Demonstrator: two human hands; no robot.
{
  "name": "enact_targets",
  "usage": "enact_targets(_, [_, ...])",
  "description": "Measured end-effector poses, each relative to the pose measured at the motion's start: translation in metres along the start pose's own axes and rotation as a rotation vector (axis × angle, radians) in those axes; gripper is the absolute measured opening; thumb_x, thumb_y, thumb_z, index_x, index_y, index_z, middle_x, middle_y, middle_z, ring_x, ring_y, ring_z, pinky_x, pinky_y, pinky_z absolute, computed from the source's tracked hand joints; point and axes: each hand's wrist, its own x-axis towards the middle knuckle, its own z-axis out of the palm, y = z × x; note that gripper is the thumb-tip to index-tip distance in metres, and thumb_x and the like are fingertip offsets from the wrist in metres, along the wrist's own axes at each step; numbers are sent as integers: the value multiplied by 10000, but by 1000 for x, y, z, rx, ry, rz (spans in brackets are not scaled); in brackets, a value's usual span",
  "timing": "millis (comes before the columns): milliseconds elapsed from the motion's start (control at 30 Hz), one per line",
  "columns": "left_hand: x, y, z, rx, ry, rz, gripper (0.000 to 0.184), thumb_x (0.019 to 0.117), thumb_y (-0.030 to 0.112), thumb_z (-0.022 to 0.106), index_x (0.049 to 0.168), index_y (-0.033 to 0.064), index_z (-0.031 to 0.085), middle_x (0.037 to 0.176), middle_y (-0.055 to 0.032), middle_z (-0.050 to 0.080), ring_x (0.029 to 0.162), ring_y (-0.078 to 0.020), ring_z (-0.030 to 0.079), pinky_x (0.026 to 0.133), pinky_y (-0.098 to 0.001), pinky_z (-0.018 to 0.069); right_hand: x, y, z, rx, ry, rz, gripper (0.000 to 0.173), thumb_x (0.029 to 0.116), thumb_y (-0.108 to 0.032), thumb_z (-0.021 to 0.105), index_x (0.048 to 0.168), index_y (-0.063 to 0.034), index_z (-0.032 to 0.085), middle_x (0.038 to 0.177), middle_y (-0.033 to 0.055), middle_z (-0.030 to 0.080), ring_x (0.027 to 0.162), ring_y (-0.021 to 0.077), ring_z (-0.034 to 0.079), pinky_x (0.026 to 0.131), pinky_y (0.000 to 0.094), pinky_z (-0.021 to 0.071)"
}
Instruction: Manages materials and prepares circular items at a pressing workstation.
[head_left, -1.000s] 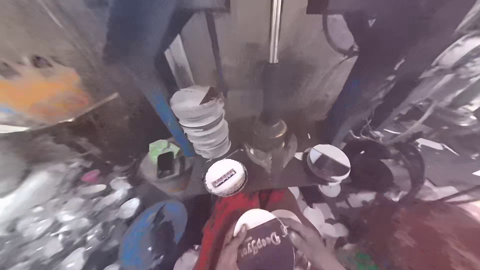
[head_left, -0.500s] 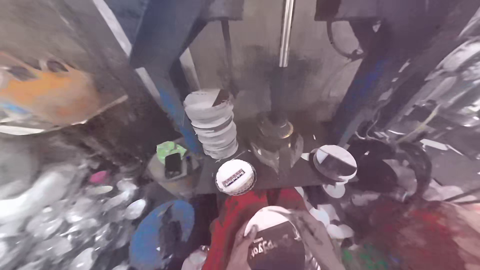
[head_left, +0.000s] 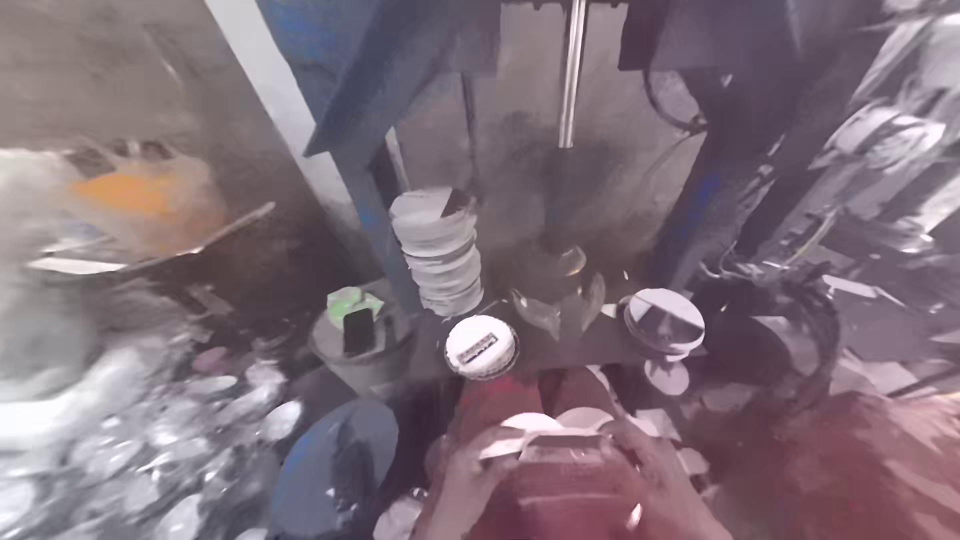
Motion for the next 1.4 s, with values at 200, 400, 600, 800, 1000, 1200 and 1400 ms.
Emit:
enact_targets(200, [-4, 29, 40, 146, -193, -37, 184, 965, 76, 605, 952, -52, 737, 841, -118, 735, 777, -88, 695, 770, -253, 566, 3, -11, 28, -396, -31, -223, 219, 948, -264, 629, 986, -89, 756, 824, 83, 725, 689, 223, 721, 560, 384, 587])
enact_targets(400, [1, 26, 45, 4, -231, -256, 214, 975, 86, 560, 930, -63, 706, 837, -35, 691, 791, 5, 623, 780, -196, 519, -1, -4, 35, -463, 48, -398, 168, 947, -160, 596, 840, -119, 719, 762, 41, 700, 674, 189, 688, 559, 313, 554])
enact_targets(600, [2, 8, 55, -243, -262, -407, 212, 993, 159, 526, 885, 41, 665, 707, 132, 554, 625, 80, 504, 608, -129, 445, -13, -1, 34, -460, 61, -399, 225, 977, -73, 545, 956, -70, 769, 893, 87, 774, 801, 247, 755, 696, 385, 606])
enact_targets(800, [1, 16, 68, -249, -186, -428, 191, 983, 128, 524, 882, 58, 670, 773, 111, 623, 716, 52, 580, 706, -170, 510, -20, 20, 35, -516, 236, -557, 185, 998, -134, 555, 929, -144, 726, 889, 3, 764, 834, 126, 723, 757, 250, 573])
enact_targets(1000, [1, -55, 40, -156, 76, -475, 268, 1004, 230, 564, 1029, -12, 674, 877, -34, 698, 800, -85, 681, 756, -314, 598, -30, -16, 8, -406, 202, -391, 182, 961, -87, 592, 845, -88, 732, 826, 77, 754, 791, 229, 730, 749, 354, 579])
enact_targets(1200, [0, 28, 57, 54, -130, -242, 207, 962, 111, 595, 889, -58, 689, 766, -14, 654, 719, 20, 582, 714, -189, 501, -11, 1, 18, -478, 158, -339, 196, 988, -261, 595, 970, -137, 746, 1006, 41, 761, 976, 174, 718, 852, 280, 574])
enact_targets(1400, [1, 17, 56, -69, -80, -417, 234, 1014, 121, 523, 950, -43, 677, 761, 26, 622, 692, 5, 580, 692, -209, 519, -12, -16, 26, -480, 130, -592, 209, 1004, -83, 549, 867, -149, 692, 849, -3, 726, 935, 159, 681, 1049, 335, 431])
